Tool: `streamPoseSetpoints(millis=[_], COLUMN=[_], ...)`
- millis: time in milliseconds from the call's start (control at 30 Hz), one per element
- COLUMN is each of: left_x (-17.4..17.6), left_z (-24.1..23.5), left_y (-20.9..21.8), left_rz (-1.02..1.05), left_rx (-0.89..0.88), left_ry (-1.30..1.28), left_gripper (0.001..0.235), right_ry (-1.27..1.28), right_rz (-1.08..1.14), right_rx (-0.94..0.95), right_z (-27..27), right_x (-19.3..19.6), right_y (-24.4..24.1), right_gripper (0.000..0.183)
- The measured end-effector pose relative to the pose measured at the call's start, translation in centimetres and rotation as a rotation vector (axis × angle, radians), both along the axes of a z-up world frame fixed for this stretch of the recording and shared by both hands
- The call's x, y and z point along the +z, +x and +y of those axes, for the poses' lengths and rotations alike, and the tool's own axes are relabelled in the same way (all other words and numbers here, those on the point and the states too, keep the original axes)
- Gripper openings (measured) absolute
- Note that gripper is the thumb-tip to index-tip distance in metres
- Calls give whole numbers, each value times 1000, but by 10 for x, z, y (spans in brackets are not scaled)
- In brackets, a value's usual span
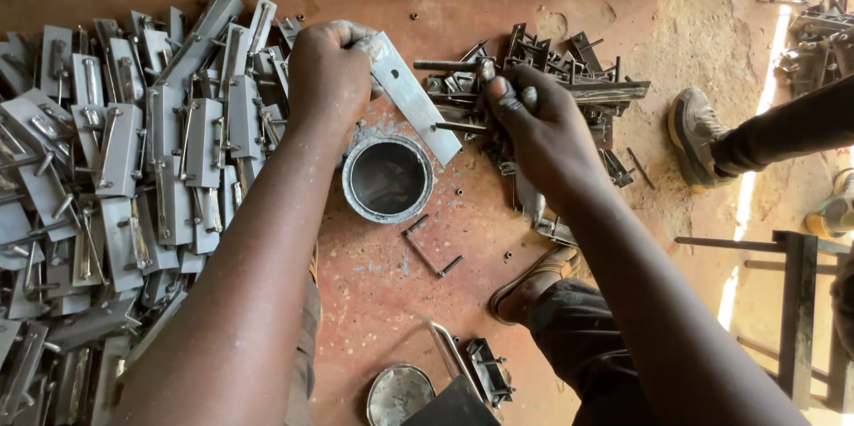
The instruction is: Applying paint or primer to metal brackets using a handheld brush
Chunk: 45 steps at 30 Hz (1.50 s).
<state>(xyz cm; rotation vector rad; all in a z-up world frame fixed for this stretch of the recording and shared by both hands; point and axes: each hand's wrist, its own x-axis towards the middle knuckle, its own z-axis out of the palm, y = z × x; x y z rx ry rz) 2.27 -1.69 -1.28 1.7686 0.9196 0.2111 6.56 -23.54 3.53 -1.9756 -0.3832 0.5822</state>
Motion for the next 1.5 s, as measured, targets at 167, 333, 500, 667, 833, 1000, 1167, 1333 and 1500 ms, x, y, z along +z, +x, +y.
streamPoseSetpoints(millis=[167,333,500,667,833,1000,1167,1333,1500], left_x=[-18,-27,-23,-49,-12,12,1,-3,-24], left_z=[4,12,6,9,-9,-29,-33,-21,-5], left_y=[5,7,4,9,-3,-10,-6,-5,-3], left_rz=[-104,-118,-97,-115,43,126,124,12,-259], left_rx=[34,16,33,-39,-86,-112,-188,-299,-382], left_ry=[-52,-24,-24,-33,72,152,106,6,-398], left_gripper=[10,21,20,21,23,21,19,17,17], right_ry=[-10,-21,-51,-47,-90,-255,-426,-278,-79], right_rz=[-58,-67,-16,19,0,-153,-232,-240,-242], right_rx=[19,49,34,9,5,118,87,125,203], right_z=[4,4,10,10,11,19,25,13,1], right_x=[-12,-29,-32,-40,-49,-41,-36,-40,-41], right_y=[0,6,-2,-4,-1,-14,-19,-3,26], right_gripper=[19,30,32,31,21,19,38,35,25])
